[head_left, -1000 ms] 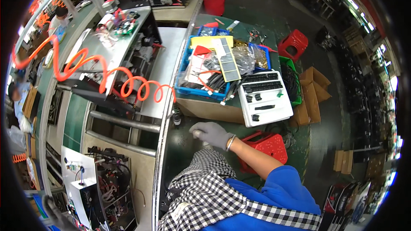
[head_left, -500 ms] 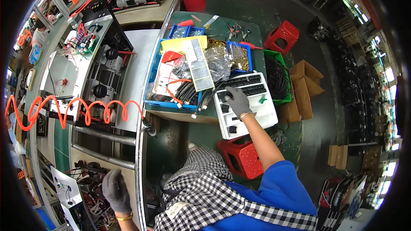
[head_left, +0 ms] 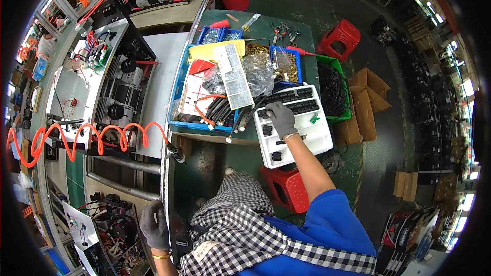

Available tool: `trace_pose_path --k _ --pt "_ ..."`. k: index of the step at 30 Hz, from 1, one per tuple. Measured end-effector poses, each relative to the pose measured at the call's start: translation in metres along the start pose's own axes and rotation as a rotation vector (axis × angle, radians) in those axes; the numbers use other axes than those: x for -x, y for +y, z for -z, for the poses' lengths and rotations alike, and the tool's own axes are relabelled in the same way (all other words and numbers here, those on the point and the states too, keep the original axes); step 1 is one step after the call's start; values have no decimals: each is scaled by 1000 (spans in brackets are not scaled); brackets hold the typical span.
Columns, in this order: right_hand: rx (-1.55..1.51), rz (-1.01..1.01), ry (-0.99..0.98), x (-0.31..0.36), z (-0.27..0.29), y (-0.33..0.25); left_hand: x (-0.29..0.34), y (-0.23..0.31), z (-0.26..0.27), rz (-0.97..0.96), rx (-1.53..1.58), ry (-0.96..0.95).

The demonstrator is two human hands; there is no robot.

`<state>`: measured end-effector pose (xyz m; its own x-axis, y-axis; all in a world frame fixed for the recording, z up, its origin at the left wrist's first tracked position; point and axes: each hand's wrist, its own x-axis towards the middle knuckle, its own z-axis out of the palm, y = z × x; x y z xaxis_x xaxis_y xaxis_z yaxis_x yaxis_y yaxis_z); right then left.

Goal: The person assembles an electronic device on a factory assembly line. They connect various wires to a circuit board, secure components with zip ties, and organize the internal wiring of a metal chassis. The person handles multiple wire bundles and connectors, ensuring they are properly seated and secured within the device.

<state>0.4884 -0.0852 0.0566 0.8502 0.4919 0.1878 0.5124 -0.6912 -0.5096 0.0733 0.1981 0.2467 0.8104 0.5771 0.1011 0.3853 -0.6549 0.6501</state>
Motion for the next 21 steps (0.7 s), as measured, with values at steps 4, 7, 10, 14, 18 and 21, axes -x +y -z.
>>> trace_pose_path --k 4,7,10,14,18,21 --pt "64 67 -84 7 4 -4 -1 8 -6 37 21 -23" --pt "-27 61 -38 15 11 -1 3 5 -13 39 45 -33" --pt "48 14 70 27 26 9 3 10 -17 34 66 -51" --pt "296 -205 147 52 47 44 13 0 -25 36 89 -100" --pt "463 -361 -42 69 54 70 23 0 -41 72 124 -142" --pt "444 -367 -94 70 54 80 20 15 -49 11 105 -177"
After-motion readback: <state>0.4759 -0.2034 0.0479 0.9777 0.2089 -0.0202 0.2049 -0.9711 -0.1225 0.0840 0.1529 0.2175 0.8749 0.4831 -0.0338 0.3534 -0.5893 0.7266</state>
